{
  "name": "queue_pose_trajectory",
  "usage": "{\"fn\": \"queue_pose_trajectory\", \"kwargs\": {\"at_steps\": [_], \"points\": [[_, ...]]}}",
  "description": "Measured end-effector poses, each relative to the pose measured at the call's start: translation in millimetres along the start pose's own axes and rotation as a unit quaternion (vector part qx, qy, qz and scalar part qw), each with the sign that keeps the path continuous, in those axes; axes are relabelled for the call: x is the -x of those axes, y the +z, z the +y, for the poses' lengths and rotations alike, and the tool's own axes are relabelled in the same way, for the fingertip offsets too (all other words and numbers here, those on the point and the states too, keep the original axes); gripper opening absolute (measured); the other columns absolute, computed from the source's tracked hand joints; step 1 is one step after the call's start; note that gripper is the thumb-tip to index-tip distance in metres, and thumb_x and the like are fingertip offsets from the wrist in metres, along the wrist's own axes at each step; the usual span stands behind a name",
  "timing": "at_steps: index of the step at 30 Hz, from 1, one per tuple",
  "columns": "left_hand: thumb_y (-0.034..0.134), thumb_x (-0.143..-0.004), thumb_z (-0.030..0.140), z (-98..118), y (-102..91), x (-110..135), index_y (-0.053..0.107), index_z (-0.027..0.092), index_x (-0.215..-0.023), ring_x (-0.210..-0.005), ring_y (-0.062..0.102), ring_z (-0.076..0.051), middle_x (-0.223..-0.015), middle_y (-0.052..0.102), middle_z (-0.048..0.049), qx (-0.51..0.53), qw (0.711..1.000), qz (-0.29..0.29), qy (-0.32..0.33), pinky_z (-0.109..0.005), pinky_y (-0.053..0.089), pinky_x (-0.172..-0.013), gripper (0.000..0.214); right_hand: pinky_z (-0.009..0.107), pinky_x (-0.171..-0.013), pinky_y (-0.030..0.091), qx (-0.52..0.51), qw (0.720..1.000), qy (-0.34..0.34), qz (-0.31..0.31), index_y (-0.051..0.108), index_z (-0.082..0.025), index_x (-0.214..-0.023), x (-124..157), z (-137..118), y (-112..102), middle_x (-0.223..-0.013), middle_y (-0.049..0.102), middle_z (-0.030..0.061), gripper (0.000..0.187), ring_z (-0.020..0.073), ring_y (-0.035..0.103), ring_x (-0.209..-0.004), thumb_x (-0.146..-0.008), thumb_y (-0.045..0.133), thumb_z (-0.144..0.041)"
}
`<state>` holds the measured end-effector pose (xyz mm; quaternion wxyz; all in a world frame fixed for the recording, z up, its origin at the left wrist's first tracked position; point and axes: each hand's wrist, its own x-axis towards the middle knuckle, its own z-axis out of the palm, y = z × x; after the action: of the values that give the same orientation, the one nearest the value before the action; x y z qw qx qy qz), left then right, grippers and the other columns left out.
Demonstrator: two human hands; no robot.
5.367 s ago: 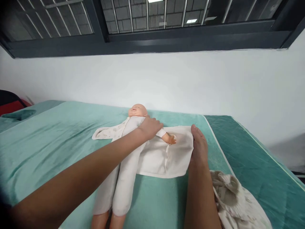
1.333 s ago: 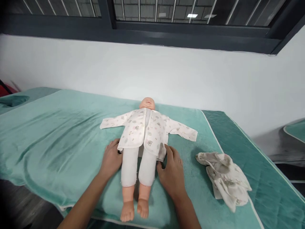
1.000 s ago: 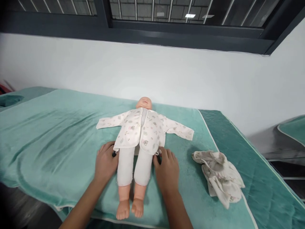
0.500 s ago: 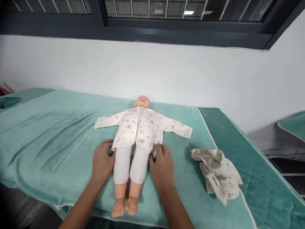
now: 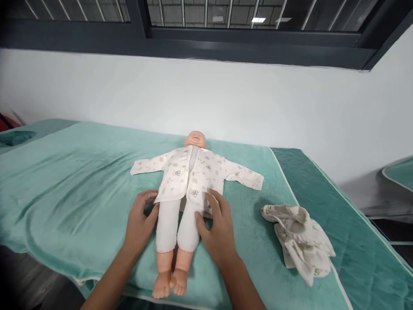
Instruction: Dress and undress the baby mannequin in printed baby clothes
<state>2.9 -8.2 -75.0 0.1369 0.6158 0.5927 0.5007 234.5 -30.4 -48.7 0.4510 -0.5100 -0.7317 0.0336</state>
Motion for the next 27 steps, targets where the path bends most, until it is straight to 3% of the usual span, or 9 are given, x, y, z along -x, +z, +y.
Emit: {"fn": "queue_pose_trajectory", "kwargs": {"at_steps": [5,10,15,18,20,23,27], "points": [[0.053,-0.091,0.03,-4.3,0.7,-0.5,0.06,0.025,-0.097,-0.115,0.061,-0.024,-0.117,0.065,-0.0074,0.001,1.0,-0.01,-0.007,-0.041,0.05,-0.1,0.01,0.055,-0.116,0.041,0.034,0.999,-0.005,-0.012,0.05,-0.024,-0.144,-33.9,-9.7,18.5,-0.156,0.043,0.0113,0.045,0.0289,0.039,-0.145,-0.099,0.051,-0.028],[0.053,-0.09,0.03,-4.9,1.4,-0.6,0.058,0.025,-0.093,-0.111,0.063,-0.023,-0.114,0.067,-0.007,0.026,0.999,-0.002,-0.026,-0.039,0.051,-0.096,0.007,0.048,-0.119,0.039,-0.01,1.0,0.006,0.003,0.059,-0.02,-0.138,-65.2,-14.1,38.9,-0.149,0.053,0.0096,0.04,0.022,0.043,-0.144,-0.103,0.038,-0.023],[0.052,-0.088,0.024,-5.8,1.3,0.1,0.057,0.025,-0.09,-0.11,0.063,-0.023,-0.113,0.066,-0.0065,0.047,0.998,-0.006,-0.032,-0.039,0.05,-0.096,0.005,0.052,-0.121,0.034,-0.056,0.993,-0.042,-0.093,0.063,-0.023,-0.134,-68.7,-17.6,21.9,-0.147,0.056,0.007,0.037,0.0235,0.046,-0.142,-0.102,0.044,-0.027],[0.048,-0.084,0.015,-7.6,1.6,0.5,0.057,0.024,-0.089,-0.109,0.062,-0.022,-0.114,0.065,-0.0059,0.072,0.997,-0.002,-0.028,-0.038,0.049,-0.095,0.014,0.045,-0.11,0.046,-0.129,0.985,0.029,-0.113,0.069,-0.026,-0.123,-84.0,-19.6,2.3,-0.135,0.066,0.0051,0.033,0.0247,0.058,-0.13,-0.098,0.053,-0.041],[0.046,-0.082,0.011,-8.3,1.6,0.7,0.058,0.023,-0.091,-0.108,0.062,-0.021,-0.113,0.065,-0.0055,0.088,0.996,0.006,-0.024,-0.037,0.049,-0.094,0.019,0.04,-0.098,0.051,-0.139,0.981,0.104,-0.089,0.07,-0.025,-0.114,-106.3,-17.5,-1.2,-0.125,0.071,0.0053,0.033,0.0245,0.064,-0.117,-0.097,0.052,-0.047],[0.045,-0.081,0.009,-8.3,1.2,0.8,0.059,0.022,-0.093,-0.106,0.062,-0.02,-0.111,0.065,-0.0049,0.108,0.994,0.015,-0.025,-0.036,0.048,-0.093,0.023,0.038,-0.084,0.05,-0.024,0.979,0.187,-0.071,0.065,-0.021,-0.101,-149.4,-6.4,13.1,-0.112,0.07,0.0086,0.032,0.0246,0.066,-0.097,-0.092,0.053,-0.049],[0.046,-0.084,0.01,-8.7,1.6,1.2,0.058,0.022,-0.095,-0.105,0.061,-0.02,-0.11,0.065,-0.0045,0.126,0.991,0.013,-0.033,-0.035,0.048,-0.092,0.021,0.035,-0.069,0.043,0.108,0.951,0.232,-0.175,0.056,-0.018,-0.095,-197.5,11.6,40.9,-0.099,0.066,0.0129,0.028,0.0265,0.061,-0.086,-0.091,0.051,-0.046]]}}
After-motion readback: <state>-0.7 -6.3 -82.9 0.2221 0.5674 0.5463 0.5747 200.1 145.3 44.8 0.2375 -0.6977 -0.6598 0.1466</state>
